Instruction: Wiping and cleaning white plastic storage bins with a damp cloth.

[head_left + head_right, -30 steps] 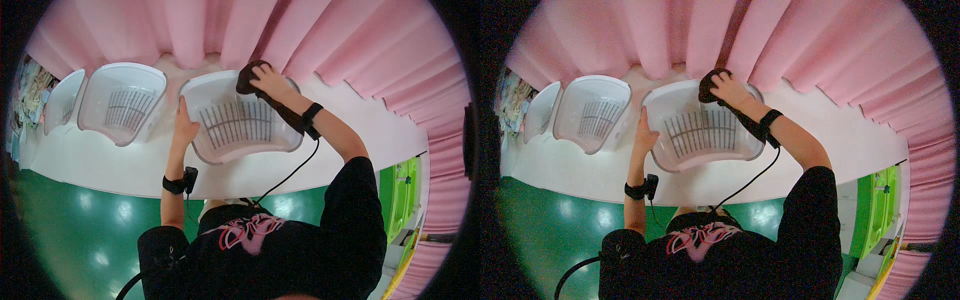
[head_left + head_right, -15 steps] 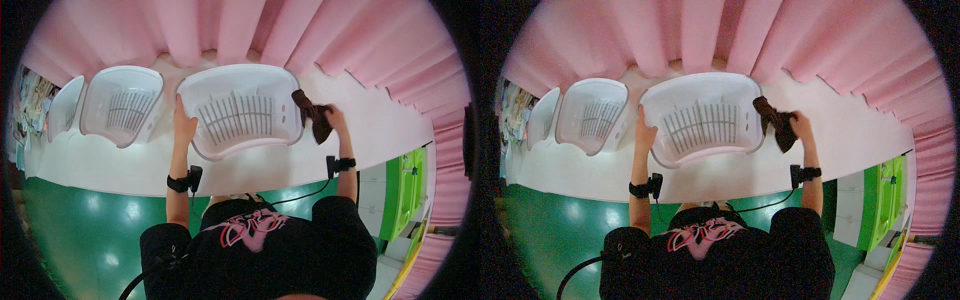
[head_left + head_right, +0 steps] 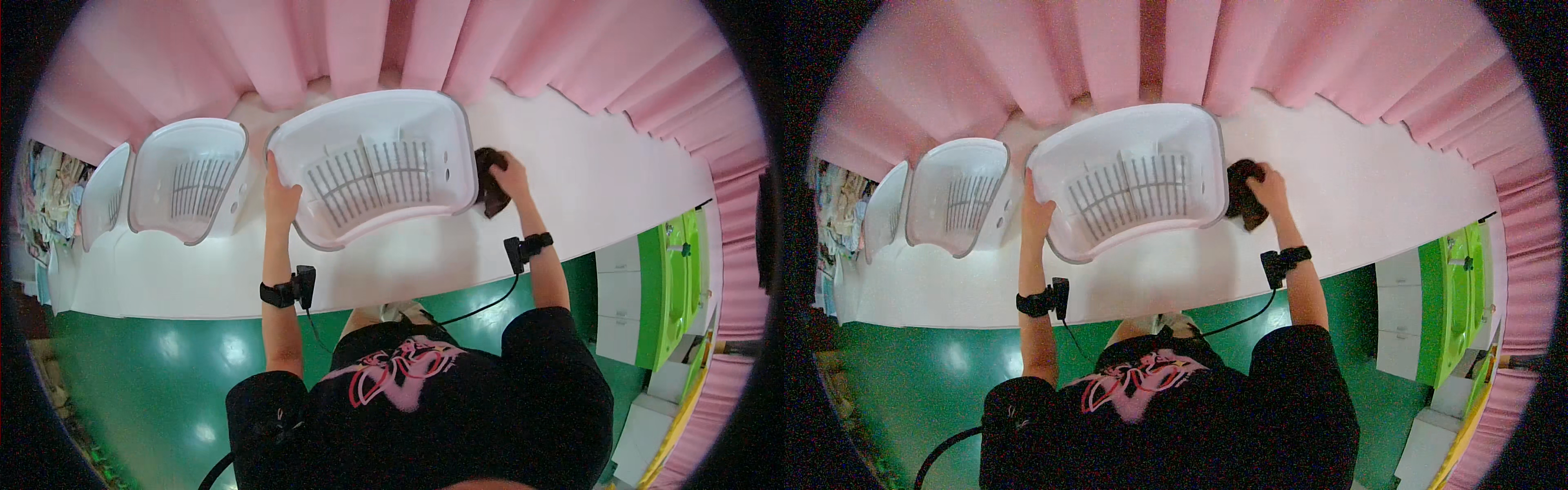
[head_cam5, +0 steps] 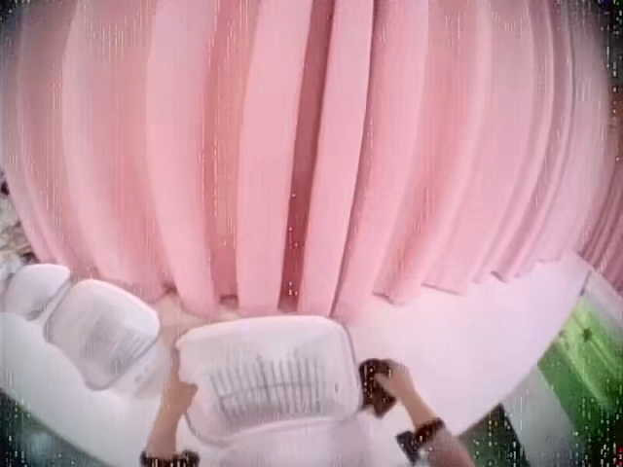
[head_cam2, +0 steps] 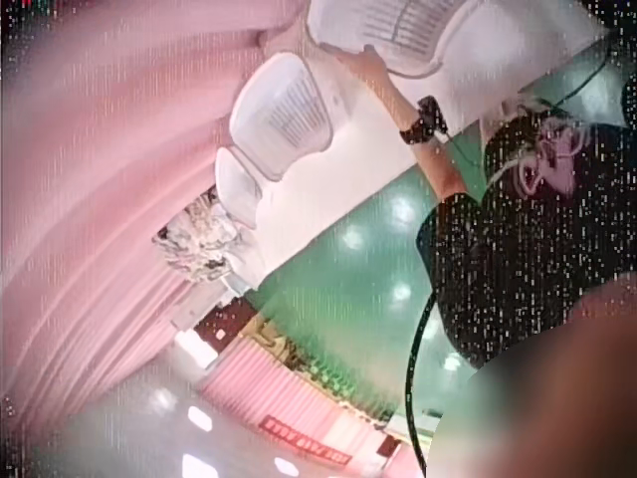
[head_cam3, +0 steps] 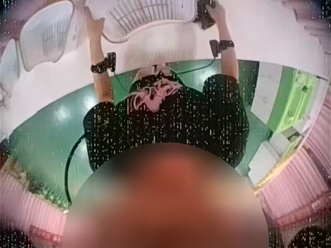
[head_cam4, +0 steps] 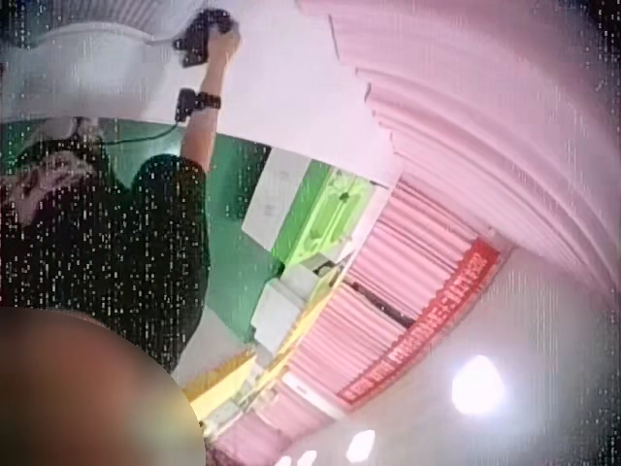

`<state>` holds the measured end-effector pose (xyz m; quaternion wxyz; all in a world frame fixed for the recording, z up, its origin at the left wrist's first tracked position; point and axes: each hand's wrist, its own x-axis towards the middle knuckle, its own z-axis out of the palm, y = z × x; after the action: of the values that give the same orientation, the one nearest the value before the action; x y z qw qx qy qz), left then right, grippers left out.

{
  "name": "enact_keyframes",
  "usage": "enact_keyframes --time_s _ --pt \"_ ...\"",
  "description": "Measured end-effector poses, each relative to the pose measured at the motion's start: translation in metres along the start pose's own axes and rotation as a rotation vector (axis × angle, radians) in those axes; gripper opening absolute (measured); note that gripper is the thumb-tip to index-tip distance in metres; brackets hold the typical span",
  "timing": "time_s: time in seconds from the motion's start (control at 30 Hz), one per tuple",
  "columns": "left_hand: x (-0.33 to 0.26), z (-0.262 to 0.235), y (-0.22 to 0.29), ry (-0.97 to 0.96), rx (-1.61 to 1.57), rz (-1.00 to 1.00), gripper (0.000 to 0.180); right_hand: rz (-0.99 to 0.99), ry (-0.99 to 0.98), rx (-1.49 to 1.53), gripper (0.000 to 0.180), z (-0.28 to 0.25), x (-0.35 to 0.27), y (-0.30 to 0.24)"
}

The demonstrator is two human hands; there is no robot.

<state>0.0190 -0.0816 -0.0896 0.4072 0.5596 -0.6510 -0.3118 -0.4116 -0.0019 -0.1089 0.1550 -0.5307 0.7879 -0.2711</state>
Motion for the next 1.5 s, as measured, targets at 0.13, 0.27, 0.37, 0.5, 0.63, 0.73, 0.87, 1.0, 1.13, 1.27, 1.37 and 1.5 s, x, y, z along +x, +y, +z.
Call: enact_keyframes --time_s 0.13,0.27,0.37,0.5,0.63,0.73,0.87,1.0,1.13,1.27,1.37,1.5 --pt "0.000 0.003 0.006 0.003 0.058 -0.029 0.078 -0.372 0.176 0.253 0.040 -0.059 0.034 -0.060" --pt "-0.003 -0.002 0.006 -0.018 0.002 -0.032 0.079 -0.865 -0.174 0.000 0.043 -0.055 0.058 -0.162" --pt "-0.005 -0.002 0.001 0.013 -0.025 0.060 0.080 -0.942 -0.298 -0.415 0.042 -0.001 0.078 -0.192" --pt "-0.002 -0.002 0.005 -0.017 0.051 0.007 0.080 -0.883 -0.309 -0.633 0.037 0.010 0.091 -0.197" --pt "-0.003 -0.003 0.010 -0.024 0.038 -0.001 0.080 -0.719 -0.065 -0.798 0.040 -0.002 0.097 -0.168" --pt "-0.003 -0.001 0.011 -0.006 0.094 0.044 0.079 -0.449 0.087 -0.661 0.044 -0.016 0.090 -0.150" --pt "-0.004 0.000 -0.002 0.041 0.118 0.119 0.080 -0.085 0.245 -0.496 0.041 -0.039 0.077 -0.112" --pt "0.002 0.005 0.009 0.005 0.061 0.086 0.080 0.032 0.130 -0.354 0.037 -0.046 0.075 0.009" --pt "-0.004 0.000 0.008 0.002 0.020 0.005 0.080 0.061 -0.198 -0.200 0.040 -0.034 0.022 0.033" --pt "-0.014 -0.001 0.026 0.085 -0.147 -0.004 0.074 0.018 -0.137 -0.381 0.049 -0.009 -0.020 0.048" --pt "-0.024 0.003 0.005 0.236 -0.579 -0.068 0.057 0.007 -0.073 -0.454 0.066 0.005 -0.041 0.041" --pt "-0.070 0.004 0.016 0.241 -0.585 -0.266 0.044 -0.012 0.062 -0.595 0.069 0.011 -0.052 0.027"
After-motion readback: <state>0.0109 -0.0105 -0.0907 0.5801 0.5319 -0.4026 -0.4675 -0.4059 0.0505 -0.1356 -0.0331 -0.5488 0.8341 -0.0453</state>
